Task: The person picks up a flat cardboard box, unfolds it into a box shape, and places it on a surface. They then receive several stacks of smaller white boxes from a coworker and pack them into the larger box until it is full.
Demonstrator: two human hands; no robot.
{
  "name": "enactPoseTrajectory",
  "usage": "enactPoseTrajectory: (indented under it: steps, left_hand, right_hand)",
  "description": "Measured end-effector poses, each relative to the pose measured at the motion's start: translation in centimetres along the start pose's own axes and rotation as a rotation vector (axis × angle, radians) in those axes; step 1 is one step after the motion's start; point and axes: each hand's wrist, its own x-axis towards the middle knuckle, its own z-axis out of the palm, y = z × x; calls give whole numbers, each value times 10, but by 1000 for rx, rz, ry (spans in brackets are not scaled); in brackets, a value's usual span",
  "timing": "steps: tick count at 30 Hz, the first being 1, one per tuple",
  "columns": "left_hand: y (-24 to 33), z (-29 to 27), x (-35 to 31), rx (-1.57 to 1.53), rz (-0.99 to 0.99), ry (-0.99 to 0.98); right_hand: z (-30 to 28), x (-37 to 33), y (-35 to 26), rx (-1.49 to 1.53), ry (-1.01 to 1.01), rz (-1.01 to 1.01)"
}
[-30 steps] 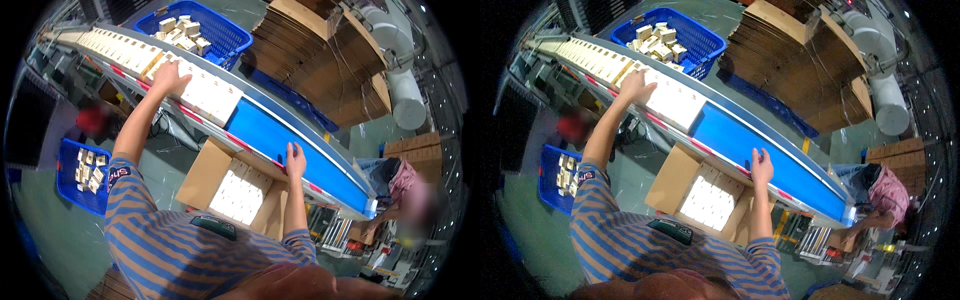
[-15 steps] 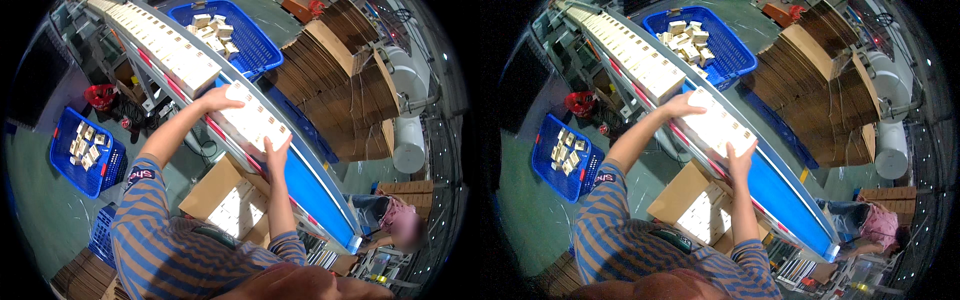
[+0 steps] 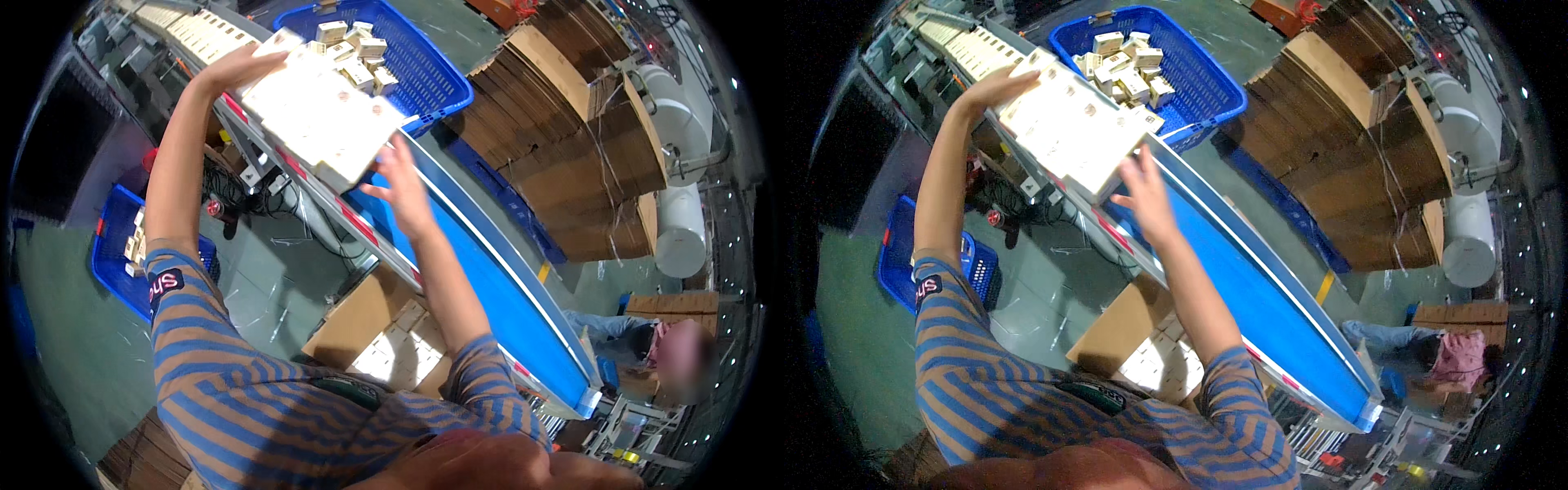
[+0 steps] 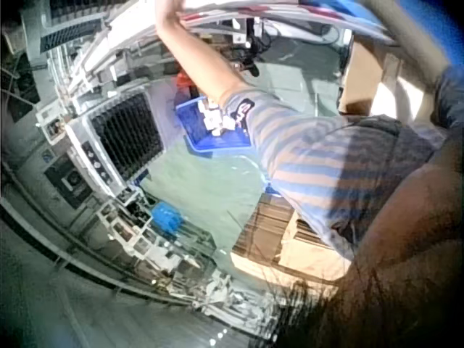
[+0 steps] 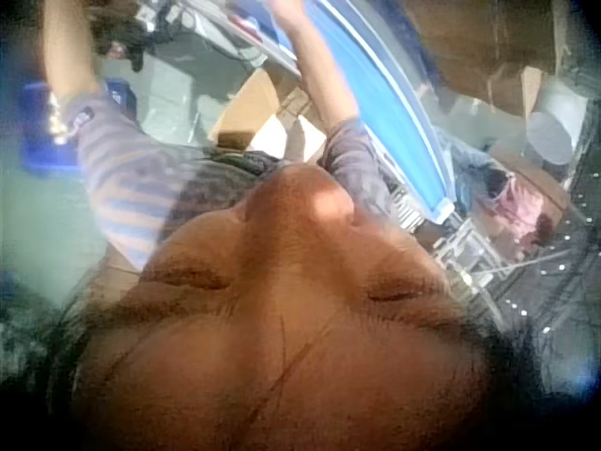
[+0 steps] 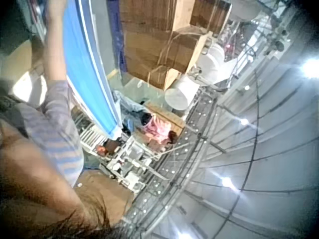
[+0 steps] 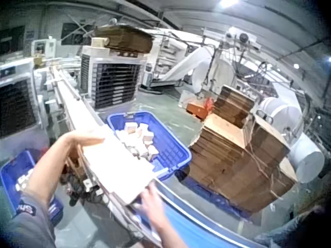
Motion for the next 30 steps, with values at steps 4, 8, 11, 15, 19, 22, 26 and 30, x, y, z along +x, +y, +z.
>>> enactPoseTrajectory:
  steps: [4, 8, 11, 15, 19, 22, 26, 30]
  left_hand:
    - [-60, 35, 3, -443, -212, 97]
    - [-29, 47, 14, -347, -307, 100]
    - [5, 54, 24, -412, -197, 42]
    - [-12, 66, 24, -620, -289, 40]
    - [51, 132, 21, -807, -274, -190]
    - [77, 196, 15, -978, -236, -341]
    - [152, 276, -27, -1086, -136, -331]
    - [211, 302, -74, -1129, 114, -307]
  right_hand:
    - [15, 14, 53, -554, 218, -315]
    - [-6, -10, 45, -476, 177, -77]
    - [-20, -25, 42, -564, 130, -172]
    - [-35, -53, 29, -518, 118, -213]
    - [-87, -93, 50, -357, 184, -99]
    - [-135, -128, 73, -229, 324, -24]
    - [-215, -173, 102, -99, 443, -136]
    - [-195, -247, 22, 71, 624, -182]
